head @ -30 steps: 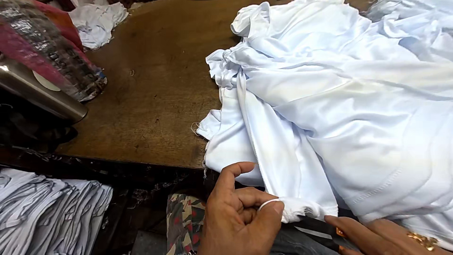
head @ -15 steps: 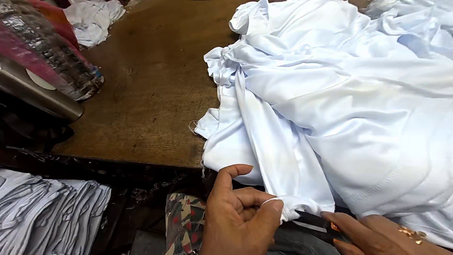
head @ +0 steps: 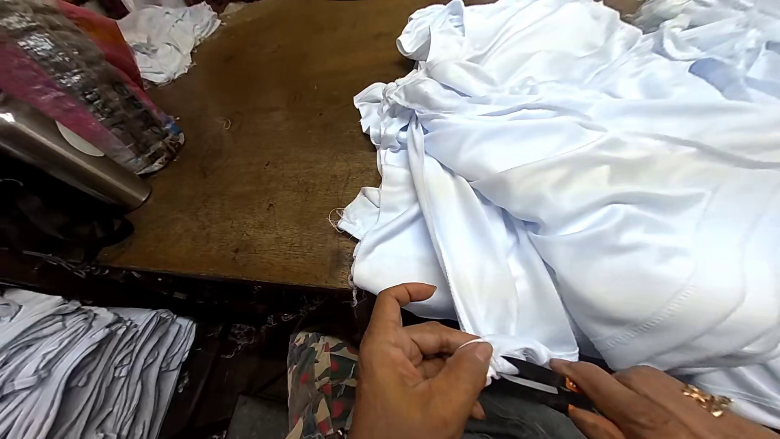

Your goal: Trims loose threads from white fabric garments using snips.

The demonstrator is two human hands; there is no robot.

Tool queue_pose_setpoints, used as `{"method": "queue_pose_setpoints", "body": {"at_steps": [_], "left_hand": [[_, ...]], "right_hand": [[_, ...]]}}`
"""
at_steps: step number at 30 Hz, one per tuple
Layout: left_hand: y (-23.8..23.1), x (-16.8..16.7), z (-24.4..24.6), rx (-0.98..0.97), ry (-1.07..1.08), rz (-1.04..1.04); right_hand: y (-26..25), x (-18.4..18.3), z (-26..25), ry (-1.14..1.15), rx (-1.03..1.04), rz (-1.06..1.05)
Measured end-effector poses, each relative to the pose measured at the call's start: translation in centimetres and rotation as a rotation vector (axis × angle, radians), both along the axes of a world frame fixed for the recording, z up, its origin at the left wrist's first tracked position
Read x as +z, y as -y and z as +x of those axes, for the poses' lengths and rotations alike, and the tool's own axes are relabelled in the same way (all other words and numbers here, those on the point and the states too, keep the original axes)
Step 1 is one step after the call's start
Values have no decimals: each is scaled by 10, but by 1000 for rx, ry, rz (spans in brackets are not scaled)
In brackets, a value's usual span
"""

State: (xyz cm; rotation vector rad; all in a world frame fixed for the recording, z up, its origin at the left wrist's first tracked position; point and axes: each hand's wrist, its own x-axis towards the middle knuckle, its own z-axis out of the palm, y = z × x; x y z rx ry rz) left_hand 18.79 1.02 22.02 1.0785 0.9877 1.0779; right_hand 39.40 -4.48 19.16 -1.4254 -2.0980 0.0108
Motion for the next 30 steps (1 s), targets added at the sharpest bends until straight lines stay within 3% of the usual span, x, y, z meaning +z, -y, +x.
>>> {"method": "queue_pose_setpoints", "body": {"at_steps": [30], "left_hand": [[-2, -3, -2, -53, 20, -36]], "right_hand": [[1, -1, 3, 21, -6, -3]]}}
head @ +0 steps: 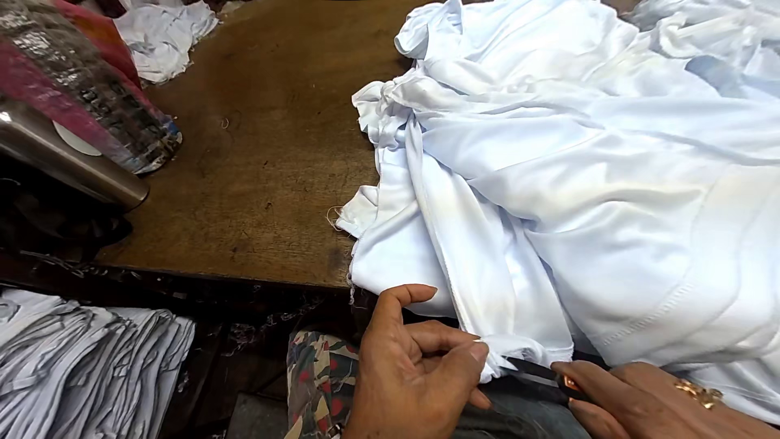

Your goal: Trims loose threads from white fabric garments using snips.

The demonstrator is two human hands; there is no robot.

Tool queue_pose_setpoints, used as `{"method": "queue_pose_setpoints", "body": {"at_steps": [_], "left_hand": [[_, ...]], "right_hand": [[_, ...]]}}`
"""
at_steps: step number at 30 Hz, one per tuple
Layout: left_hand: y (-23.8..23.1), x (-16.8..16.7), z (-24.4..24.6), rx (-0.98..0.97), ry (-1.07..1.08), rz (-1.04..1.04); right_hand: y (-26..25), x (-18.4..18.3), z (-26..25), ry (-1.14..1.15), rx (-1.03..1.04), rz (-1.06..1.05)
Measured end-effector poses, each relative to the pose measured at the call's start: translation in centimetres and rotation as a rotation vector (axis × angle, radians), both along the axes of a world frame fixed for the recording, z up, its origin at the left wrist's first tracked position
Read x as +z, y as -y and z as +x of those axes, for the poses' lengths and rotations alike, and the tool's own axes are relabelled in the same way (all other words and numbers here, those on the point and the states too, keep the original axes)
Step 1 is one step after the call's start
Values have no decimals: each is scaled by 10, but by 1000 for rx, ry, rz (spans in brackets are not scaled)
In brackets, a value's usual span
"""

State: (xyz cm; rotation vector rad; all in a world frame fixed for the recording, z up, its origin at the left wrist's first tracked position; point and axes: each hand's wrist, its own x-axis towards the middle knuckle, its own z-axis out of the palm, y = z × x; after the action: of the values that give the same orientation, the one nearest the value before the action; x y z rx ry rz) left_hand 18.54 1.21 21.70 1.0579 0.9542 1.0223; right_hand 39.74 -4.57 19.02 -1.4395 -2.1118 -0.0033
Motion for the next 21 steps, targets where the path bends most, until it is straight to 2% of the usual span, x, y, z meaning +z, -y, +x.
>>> {"method": "queue_pose_setpoints", "body": {"at_steps": [8, 10, 13, 14, 17, 21], "left_hand": [[-2, -3, -2, -28, 20, -33], [-4, -5, -3, -37, 23, -30], [-6, -6, -5, -64, 12, -12], [-7, -6, -6, -84, 14, -2], [-9, -5, -8, -153, 34, 26], [-13, -2, -12, -205, -77, 76]], "right_hand": [[-5, -1, -3, 1, 3, 25], [-8, -4, 1, -189, 83, -51], [-13, -11, 6, -639, 212, -255], [-15, -10, 5, -704, 222, -285], [-22, -7, -4, -669, 205, -193], [-32, -7, -4, -505, 239, -73]]}}
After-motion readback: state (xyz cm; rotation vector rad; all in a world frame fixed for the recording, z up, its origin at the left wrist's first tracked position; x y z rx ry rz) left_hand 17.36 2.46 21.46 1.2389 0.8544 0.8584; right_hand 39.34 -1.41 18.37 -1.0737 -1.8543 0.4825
